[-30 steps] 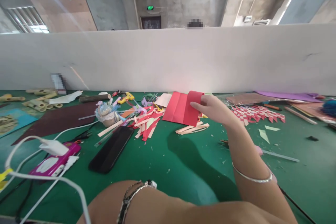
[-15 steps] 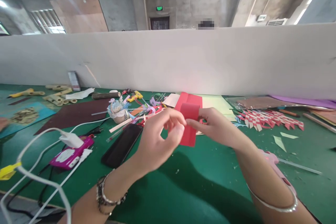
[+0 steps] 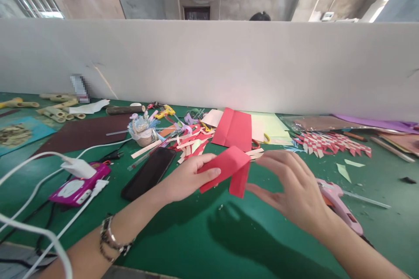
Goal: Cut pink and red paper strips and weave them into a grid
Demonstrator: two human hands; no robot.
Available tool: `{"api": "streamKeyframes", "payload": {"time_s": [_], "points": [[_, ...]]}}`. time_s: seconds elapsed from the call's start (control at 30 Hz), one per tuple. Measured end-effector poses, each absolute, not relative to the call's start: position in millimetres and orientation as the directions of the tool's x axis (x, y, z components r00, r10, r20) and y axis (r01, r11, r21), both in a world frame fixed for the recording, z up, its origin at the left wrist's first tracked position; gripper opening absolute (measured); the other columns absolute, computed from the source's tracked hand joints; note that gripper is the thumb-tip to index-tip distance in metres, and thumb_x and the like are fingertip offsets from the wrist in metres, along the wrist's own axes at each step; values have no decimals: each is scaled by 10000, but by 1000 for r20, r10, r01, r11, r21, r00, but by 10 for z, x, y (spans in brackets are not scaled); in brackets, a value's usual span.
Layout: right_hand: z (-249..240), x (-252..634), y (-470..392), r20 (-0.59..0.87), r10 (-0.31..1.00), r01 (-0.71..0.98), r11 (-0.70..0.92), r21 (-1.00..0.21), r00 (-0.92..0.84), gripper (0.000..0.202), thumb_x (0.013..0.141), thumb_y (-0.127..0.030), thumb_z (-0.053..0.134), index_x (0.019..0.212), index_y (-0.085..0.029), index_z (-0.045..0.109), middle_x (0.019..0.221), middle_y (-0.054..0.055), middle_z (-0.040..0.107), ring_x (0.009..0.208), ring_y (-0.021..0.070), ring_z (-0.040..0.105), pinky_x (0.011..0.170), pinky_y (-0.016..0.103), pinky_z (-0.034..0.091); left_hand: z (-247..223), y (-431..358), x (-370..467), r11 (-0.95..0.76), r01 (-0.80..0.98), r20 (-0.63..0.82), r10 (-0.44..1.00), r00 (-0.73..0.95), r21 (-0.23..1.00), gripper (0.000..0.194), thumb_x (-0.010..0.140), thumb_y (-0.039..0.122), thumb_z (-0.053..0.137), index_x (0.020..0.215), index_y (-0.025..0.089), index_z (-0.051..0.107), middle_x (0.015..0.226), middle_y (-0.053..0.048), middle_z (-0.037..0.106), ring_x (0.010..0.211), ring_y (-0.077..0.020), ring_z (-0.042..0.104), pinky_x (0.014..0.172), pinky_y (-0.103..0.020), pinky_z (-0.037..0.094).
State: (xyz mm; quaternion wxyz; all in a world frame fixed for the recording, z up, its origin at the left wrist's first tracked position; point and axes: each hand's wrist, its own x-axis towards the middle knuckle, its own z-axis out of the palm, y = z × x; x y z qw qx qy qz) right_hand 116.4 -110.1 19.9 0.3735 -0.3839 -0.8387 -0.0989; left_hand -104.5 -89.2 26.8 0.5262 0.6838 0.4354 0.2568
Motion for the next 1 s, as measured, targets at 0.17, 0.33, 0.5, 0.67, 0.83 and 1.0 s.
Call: {"api": "streamKeyframes", "payload": {"time_s": [0.17, 0.33, 0.5, 0.67, 0.83, 1.0], "points": [[91, 1161, -1136, 677, 387, 635, 757, 154, -626, 161, 846, -118, 429, 928, -165, 560, 887, 87, 614, 847, 186, 556, 846, 410, 420, 313, -979, -1125, 131, 325, -329, 643, 692, 937, 408, 827, 387, 504, 1196, 229, 428, 692, 31, 540, 546, -71, 449, 510, -183, 350], [-2, 1243, -1241, 662, 179, 530, 760, 377, -728, 135, 808, -73, 493, 847, -139, 604, 750, 46, 642, 720, 158, 552, 734, 343, 441, 210, -896, -1333, 93, 455, -400, 652, 645, 886, 434, 809, 396, 521, 1202, 246, 414, 808, 12, 575, 632, -88, 484, 562, -188, 371], [-215, 1265, -1312, 600, 273, 553, 757, 349, -752, 153, 820, -111, 496, 920, -137, 610, 819, 55, 661, 766, 169, 562, 755, 350, 432, 64, -763, -1526, 65, 514, -458, 560, 690, 855, 416, 792, 400, 543, 1166, 240, 457, 808, 11, 575, 637, -96, 501, 556, -180, 379], [-246, 1213, -1342, 662, 311, 588, 771, 243, -682, 186, 832, -80, 429, 876, -127, 604, 778, 71, 662, 721, 165, 562, 724, 365, 446, -27, -695, -1606, 135, 505, -508, 447, 737, 852, 477, 778, 403, 566, 1200, 236, 422, 696, 24, 550, 558, -82, 468, 483, -154, 352], [-174, 1299, -1356, 666, 162, 529, 752, 394, -728, 173, 797, -59, 474, 772, -163, 610, 676, 28, 644, 649, 132, 546, 637, 309, 438, -33, -647, -1682, 40, 420, -360, 592, 721, 907, 411, 781, 417, 560, 1134, 224, 475, 787, 15, 535, 546, -53, 432, 489, -140, 347], [-218, 1438, -1391, 629, 239, 580, 700, 417, -740, 213, 814, -36, 424, 840, -152, 602, 723, 51, 654, 672, 144, 551, 670, 326, 441, -117, -613, -1658, 36, 415, -367, 542, 756, 909, 352, 789, 387, 555, 1088, 204, 517, 849, -3, 551, 612, -72, 478, 534, -151, 380]]}}
